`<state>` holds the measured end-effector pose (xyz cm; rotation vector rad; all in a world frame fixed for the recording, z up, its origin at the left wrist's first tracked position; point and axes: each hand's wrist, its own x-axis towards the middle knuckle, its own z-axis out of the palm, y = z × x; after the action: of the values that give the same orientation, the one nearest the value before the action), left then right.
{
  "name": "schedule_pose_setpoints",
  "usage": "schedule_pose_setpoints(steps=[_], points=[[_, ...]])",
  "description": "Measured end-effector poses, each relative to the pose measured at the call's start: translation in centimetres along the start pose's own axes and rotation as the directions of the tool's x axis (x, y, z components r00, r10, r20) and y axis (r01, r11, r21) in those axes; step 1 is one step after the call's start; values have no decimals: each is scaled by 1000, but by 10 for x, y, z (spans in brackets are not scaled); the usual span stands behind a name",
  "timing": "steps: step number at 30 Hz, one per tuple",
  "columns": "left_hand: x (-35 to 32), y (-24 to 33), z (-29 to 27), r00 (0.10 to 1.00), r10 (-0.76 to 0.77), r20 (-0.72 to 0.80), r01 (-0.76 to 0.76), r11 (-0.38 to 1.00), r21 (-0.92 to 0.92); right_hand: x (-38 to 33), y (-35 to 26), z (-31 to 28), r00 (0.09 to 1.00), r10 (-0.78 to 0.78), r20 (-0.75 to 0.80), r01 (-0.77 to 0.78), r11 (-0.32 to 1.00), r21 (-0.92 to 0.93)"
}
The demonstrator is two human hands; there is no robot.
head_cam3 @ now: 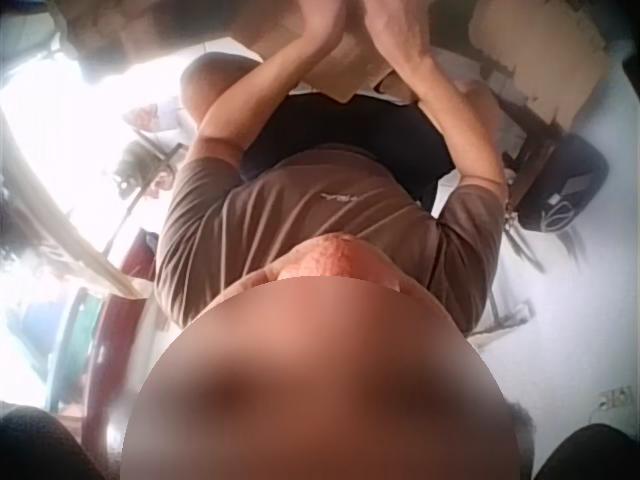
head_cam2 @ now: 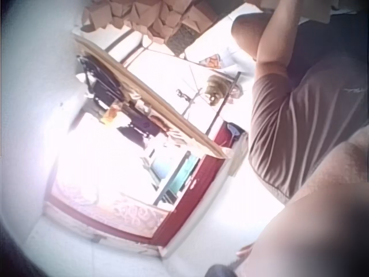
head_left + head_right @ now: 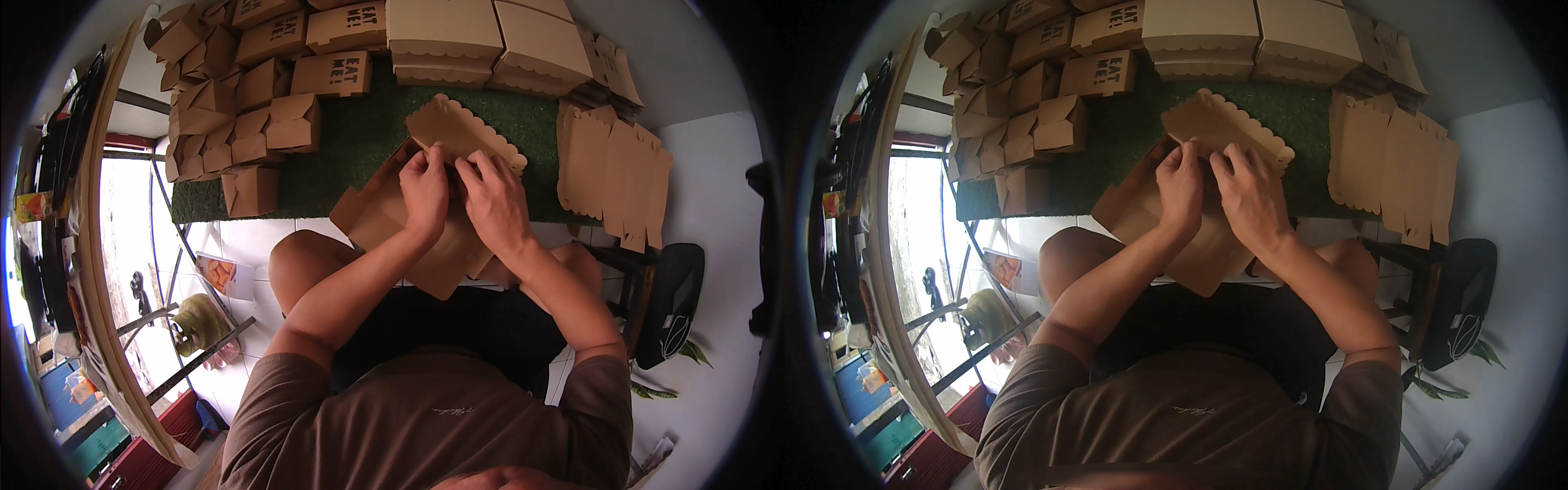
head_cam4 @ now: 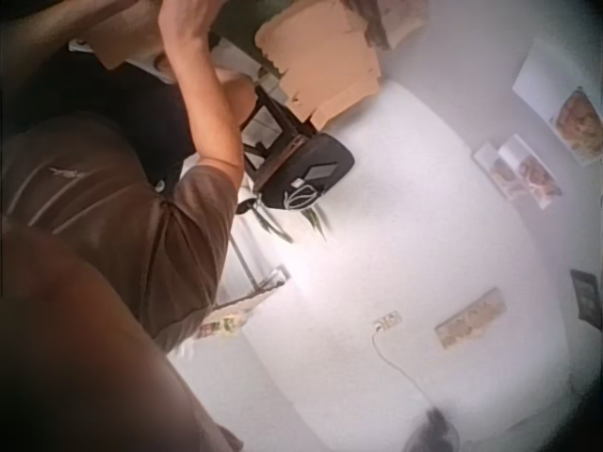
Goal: The person assembles a flat cardboard box by folding its sides and tucking tabs into slots to form a closed container. The finished box is then placed on a stack of similar boxes.
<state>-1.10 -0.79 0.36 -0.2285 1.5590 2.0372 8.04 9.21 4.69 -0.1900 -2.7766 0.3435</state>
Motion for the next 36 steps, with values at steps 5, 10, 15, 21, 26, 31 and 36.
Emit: schedule_pose_setpoints(steps=[5,10,15,21,26,31,36], points=[[-2,15,-4,989,-121,90,117,992,46,-3,4,-2,1000,2,-3,-2,999,-39],[-12,68,-20,832,-347,432,127,878,461,-6,14,-8,999,46,20,-45,998,-50],[-6,147,-72,785,-145,602,-389,640,662,-8,24,-11,990,138,-44,-142,984,-106],[19,159,-106,838,240,491,-536,190,822,2,10,-25,979,197,-51,-203,958,-201],[24,146,-119,845,168,507,-529,138,837,5,-30,-30,992,125,-24,-121,985,124],[32,152,-122,835,58,548,-546,220,809,10,-65,8,985,141,100,-172,859,483],[29,156,-122,842,12,540,-527,234,817,32,-50,35,1000,25,15,-29,897,441]])
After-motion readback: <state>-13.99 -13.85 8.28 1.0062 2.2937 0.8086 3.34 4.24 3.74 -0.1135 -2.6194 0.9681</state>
